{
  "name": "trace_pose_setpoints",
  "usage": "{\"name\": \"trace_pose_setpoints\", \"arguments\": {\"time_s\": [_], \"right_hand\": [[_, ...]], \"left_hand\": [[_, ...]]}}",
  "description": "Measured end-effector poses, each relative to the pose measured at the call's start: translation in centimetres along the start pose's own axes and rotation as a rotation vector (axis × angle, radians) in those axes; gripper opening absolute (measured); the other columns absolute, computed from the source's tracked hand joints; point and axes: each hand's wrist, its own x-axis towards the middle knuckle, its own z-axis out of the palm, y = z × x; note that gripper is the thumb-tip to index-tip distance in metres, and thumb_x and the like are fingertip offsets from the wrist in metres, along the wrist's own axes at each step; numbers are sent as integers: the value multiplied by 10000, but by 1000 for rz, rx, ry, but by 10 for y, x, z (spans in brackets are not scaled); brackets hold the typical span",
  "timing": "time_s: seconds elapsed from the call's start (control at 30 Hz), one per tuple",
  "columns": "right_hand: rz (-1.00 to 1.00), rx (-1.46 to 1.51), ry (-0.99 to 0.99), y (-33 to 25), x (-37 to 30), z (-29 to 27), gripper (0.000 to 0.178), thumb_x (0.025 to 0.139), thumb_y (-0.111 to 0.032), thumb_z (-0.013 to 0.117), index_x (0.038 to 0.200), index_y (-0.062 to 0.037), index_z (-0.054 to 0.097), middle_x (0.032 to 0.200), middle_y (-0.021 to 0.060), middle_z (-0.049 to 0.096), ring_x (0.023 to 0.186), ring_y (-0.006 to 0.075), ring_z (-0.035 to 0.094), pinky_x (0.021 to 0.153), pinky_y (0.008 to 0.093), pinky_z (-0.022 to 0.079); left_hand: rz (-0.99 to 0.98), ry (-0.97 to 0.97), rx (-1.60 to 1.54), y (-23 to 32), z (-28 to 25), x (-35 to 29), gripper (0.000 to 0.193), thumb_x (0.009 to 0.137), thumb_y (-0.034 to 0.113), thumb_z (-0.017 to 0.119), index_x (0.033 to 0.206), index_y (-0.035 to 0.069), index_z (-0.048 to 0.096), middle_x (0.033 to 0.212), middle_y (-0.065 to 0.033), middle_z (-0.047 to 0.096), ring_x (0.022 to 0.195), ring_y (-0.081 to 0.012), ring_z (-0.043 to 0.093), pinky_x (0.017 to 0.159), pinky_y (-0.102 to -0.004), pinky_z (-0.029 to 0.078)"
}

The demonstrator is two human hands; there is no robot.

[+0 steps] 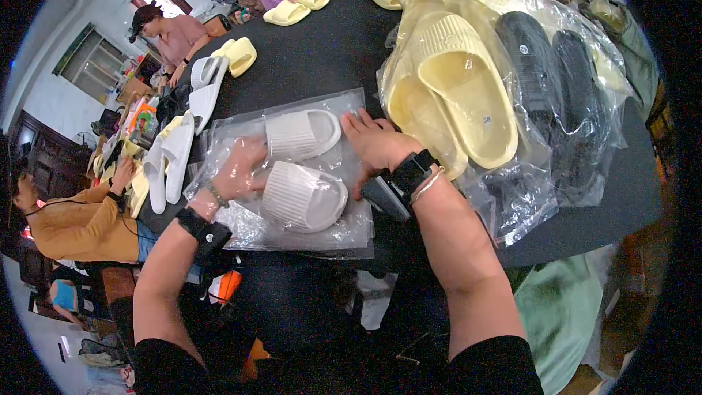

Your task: Packing pairs of slippers into plastic bags and placing them into a large sack.

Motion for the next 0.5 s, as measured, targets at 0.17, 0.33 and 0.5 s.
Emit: {"name": "trace_pose_setpoints", "arguments": {"time_s": [0.17,0.33,0.5], "right_hand": [[-31,25,32,-1,7,5,1459,405,-487,912,1481,40,80,1560,206,144,1456,345,92,1167,442,157],[-35,7,12,5,3,2,1451,406,-547,877,1481,47,105,1555,204,164,1460,336,78,1160,456,144],[-37,-39,-17,5,3,-2,1439,425,-558,872,1487,28,99,1563,179,163,1461,337,75,1160,453,150]], "left_hand": [[-141,-117,12,-12,31,11,467,713,320,654,1078,29,651,1171,-236,587,1128,-395,506,952,-478,380],[-56,1,-7,-1,19,9,399,724,283,629,1028,27,672,1135,-229,591,1100,-390,511,961,-484,377],[-174,20,-18,-25,-6,-50,417,711,218,633,1110,104,665,1176,-168,594,1150,-380,485,1052,-502,313]]}}
